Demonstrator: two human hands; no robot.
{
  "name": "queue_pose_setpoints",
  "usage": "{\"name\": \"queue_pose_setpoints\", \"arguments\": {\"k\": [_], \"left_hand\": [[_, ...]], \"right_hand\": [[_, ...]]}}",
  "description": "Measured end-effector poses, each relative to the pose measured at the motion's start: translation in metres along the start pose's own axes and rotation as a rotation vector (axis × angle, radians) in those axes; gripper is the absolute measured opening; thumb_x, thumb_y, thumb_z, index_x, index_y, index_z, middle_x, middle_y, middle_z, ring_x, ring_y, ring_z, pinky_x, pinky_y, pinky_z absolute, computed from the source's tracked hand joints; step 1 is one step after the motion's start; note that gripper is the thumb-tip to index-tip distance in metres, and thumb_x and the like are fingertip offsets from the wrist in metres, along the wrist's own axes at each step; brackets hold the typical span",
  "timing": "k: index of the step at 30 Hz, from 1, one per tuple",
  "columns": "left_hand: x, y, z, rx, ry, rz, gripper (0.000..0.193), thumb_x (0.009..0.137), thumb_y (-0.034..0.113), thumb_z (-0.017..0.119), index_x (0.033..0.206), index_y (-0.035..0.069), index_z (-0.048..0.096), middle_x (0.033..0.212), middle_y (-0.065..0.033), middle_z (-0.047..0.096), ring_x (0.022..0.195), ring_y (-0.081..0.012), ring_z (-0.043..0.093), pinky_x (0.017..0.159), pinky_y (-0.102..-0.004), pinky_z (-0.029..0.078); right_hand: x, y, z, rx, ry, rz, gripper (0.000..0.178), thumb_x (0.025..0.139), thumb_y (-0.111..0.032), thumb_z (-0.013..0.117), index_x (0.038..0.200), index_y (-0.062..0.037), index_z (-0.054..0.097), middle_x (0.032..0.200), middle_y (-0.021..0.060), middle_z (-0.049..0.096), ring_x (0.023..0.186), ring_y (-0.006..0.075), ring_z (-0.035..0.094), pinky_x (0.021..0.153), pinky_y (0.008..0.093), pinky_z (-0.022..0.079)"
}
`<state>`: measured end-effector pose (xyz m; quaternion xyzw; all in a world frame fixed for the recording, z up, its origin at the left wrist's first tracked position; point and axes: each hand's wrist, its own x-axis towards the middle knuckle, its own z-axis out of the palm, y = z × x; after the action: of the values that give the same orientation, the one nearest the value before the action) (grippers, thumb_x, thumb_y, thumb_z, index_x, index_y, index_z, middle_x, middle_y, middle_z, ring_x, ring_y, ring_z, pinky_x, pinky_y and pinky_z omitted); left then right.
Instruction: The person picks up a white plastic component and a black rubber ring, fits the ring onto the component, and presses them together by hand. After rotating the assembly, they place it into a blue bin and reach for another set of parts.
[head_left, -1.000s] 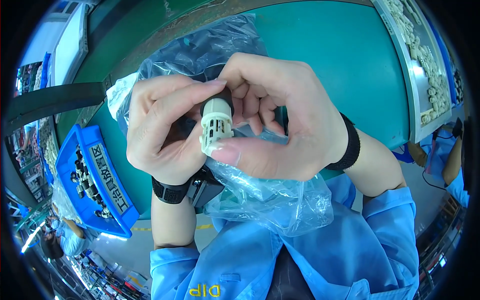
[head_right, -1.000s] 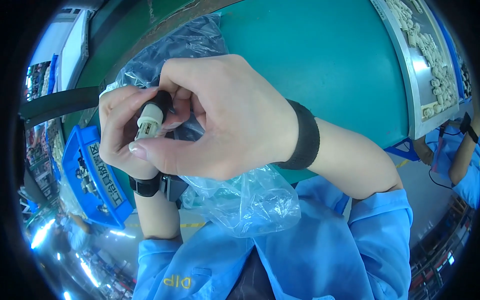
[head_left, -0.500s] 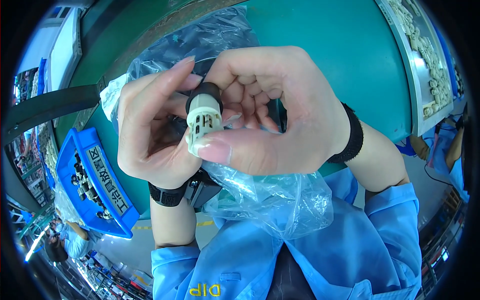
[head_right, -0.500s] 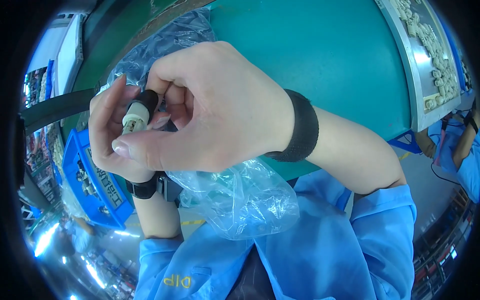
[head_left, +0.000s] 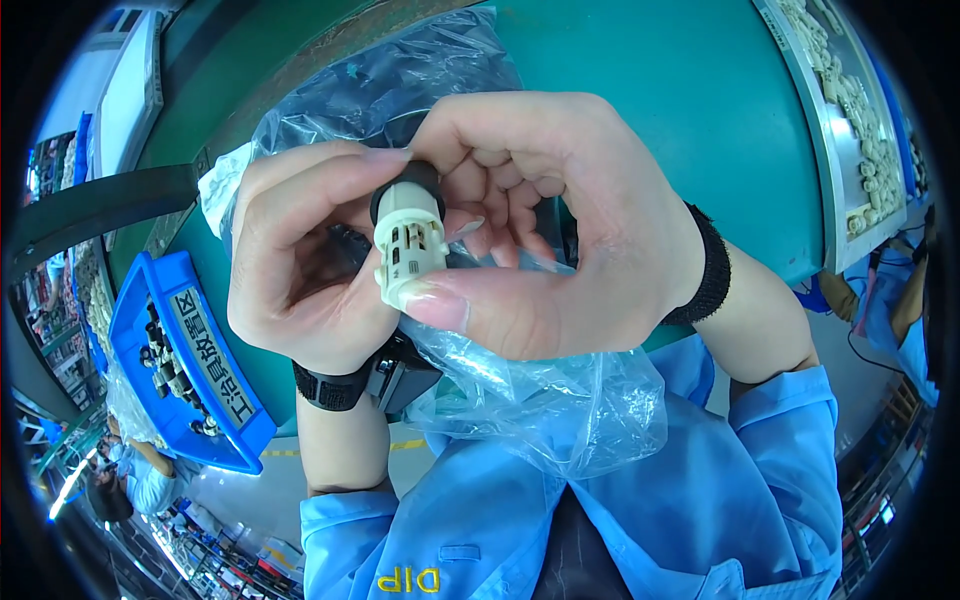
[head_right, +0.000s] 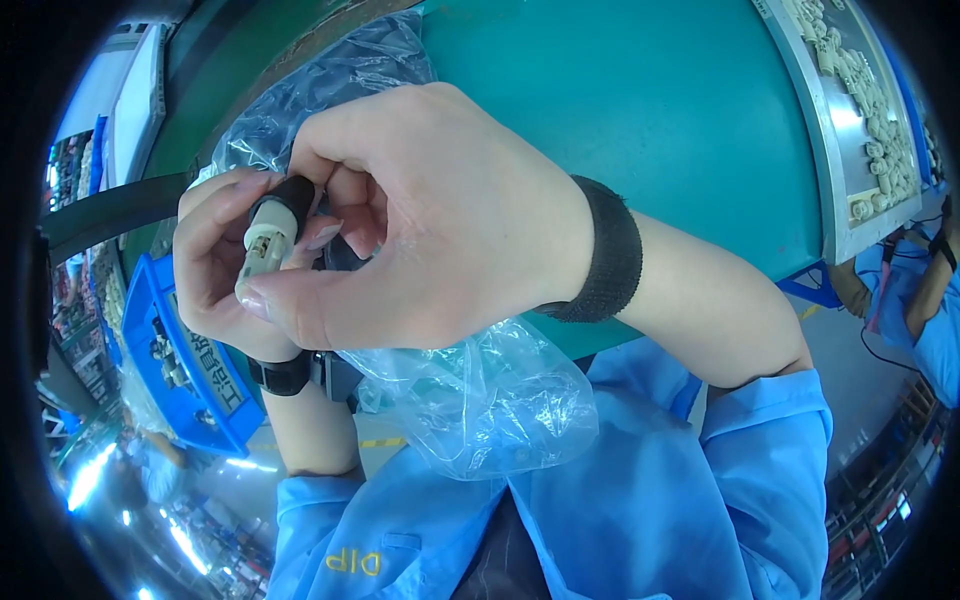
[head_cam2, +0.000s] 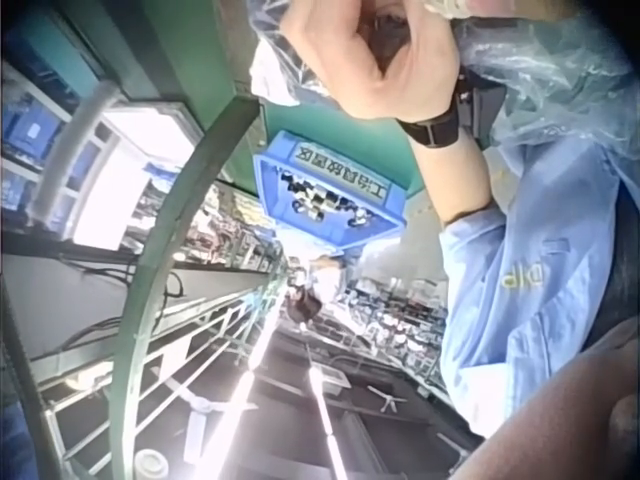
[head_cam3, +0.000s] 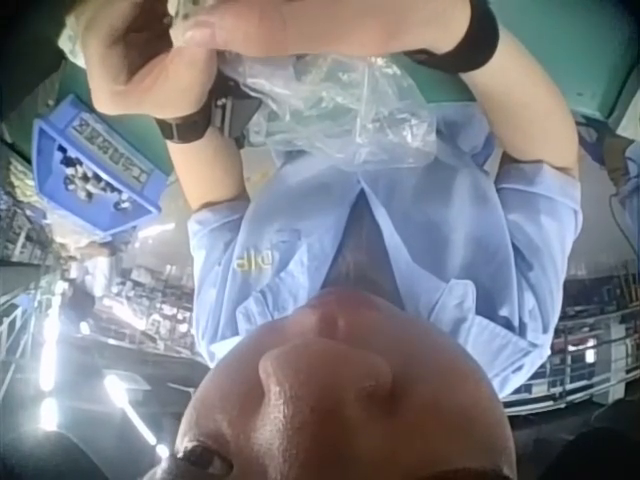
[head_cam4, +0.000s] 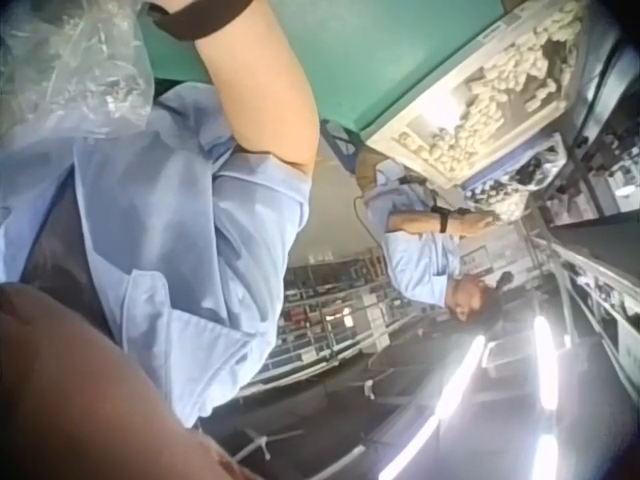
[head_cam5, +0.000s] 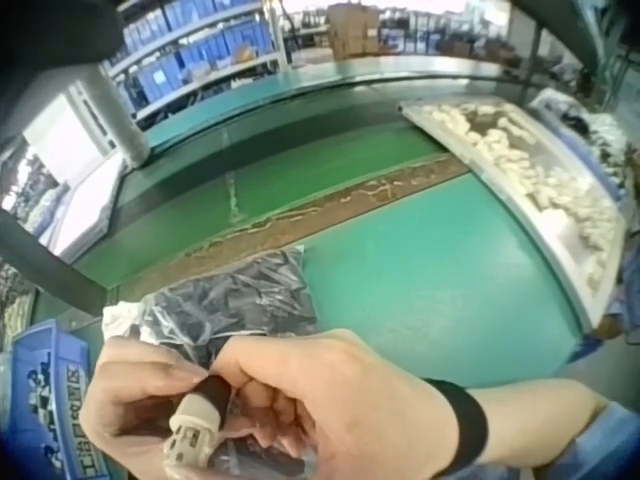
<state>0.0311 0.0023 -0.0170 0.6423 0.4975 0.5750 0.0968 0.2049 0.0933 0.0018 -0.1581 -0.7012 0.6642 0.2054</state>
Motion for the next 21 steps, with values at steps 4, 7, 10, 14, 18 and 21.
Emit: {"name": "queue_pose_setpoints", "arguments": {"k": [4, 7, 10, 14, 18, 21], "left_hand": [[-0.001, -0.002, 0.000, -0.022, 0.005, 0.040, 0.029, 0.073, 0.002, 0.079, 0.099, -0.004, 0.067, 0.099, -0.0147, 0.064, 0.079, -0.0143, 0.063, 0.060, -0.0198, 0.049], [-0.001, -0.005, -0.001, -0.032, 0.020, 0.064, 0.027, 0.073, 0.001, 0.079, 0.097, -0.003, 0.067, 0.099, -0.0152, 0.064, 0.079, -0.0151, 0.063, 0.059, -0.0196, 0.048], [0.001, -0.006, -0.002, 0.072, -0.007, 0.147, 0.027, 0.073, 0.002, 0.079, 0.097, -0.003, 0.067, 0.098, -0.0152, 0.065, 0.078, -0.0169, 0.063, 0.059, -0.0201, 0.048], [0.002, 0.004, -0.012, 0.000, -0.140, -0.001, 0.042, 0.073, 0.010, 0.083, 0.107, 0.000, 0.061, 0.105, -0.0151, 0.062, 0.092, -0.0214, 0.063, 0.079, -0.0307, 0.054], [0.002, -0.001, -0.013, -0.089, -0.136, 0.122, 0.039, 0.077, 0.017, 0.081, 0.107, -0.001, 0.063, 0.105, -0.0163, 0.063, 0.091, -0.0226, 0.064, 0.079, -0.0312, 0.054], [0.003, 0.003, -0.015, -0.015, -0.169, 0.136, 0.038, 0.078, 0.020, 0.080, 0.105, -0.002, 0.064, 0.104, -0.0175, 0.065, 0.090, -0.0232, 0.065, 0.079, -0.0314, 0.054]], "right_hand": [[0.000, -0.002, 0.000, -0.033, -0.025, -0.012, 0.041, 0.070, -0.022, 0.079, 0.099, -0.0014, 0.060, 0.075, -0.0013, 0.056, 0.063, 0.0033, 0.050, 0.053, 0.0168, 0.038], [0.000, -0.002, 0.001, -0.040, -0.023, -0.016, 0.041, 0.070, -0.021, 0.078, 0.100, -0.0011, 0.059, 0.076, -0.0014, 0.055, 0.064, 0.0037, 0.051, 0.053, 0.0168, 0.038], [0.000, -0.001, 0.003, 0.031, -0.012, 0.040, 0.044, 0.069, -0.021, 0.079, 0.102, 0.0001, 0.059, 0.078, -0.0007, 0.056, 0.067, 0.0039, 0.052, 0.054, 0.0164, 0.038], [0.002, -0.001, 0.001, 0.210, -0.084, 0.040, 0.051, 0.069, -0.028, 0.080, 0.105, 0.0015, 0.059, 0.081, 0.0005, 0.057, 0.070, 0.0045, 0.053, 0.056, 0.0168, 0.037], [0.001, 0.003, -0.004, 0.322, -0.170, 0.025, 0.060, 0.069, -0.038, 0.080, 0.107, 0.0028, 0.058, 0.083, 0.0015, 0.058, 0.072, 0.0053, 0.054, 0.057, 0.0175, 0.036], [0.003, 0.008, -0.003, 0.316, -0.169, 0.035, 0.067, 0.069, -0.045, 0.080, 0.110, 0.0037, 0.057, 0.084, 0.0018, 0.058, 0.072, 0.0061, 0.054, 0.057, 0.0180, 0.035]]}}
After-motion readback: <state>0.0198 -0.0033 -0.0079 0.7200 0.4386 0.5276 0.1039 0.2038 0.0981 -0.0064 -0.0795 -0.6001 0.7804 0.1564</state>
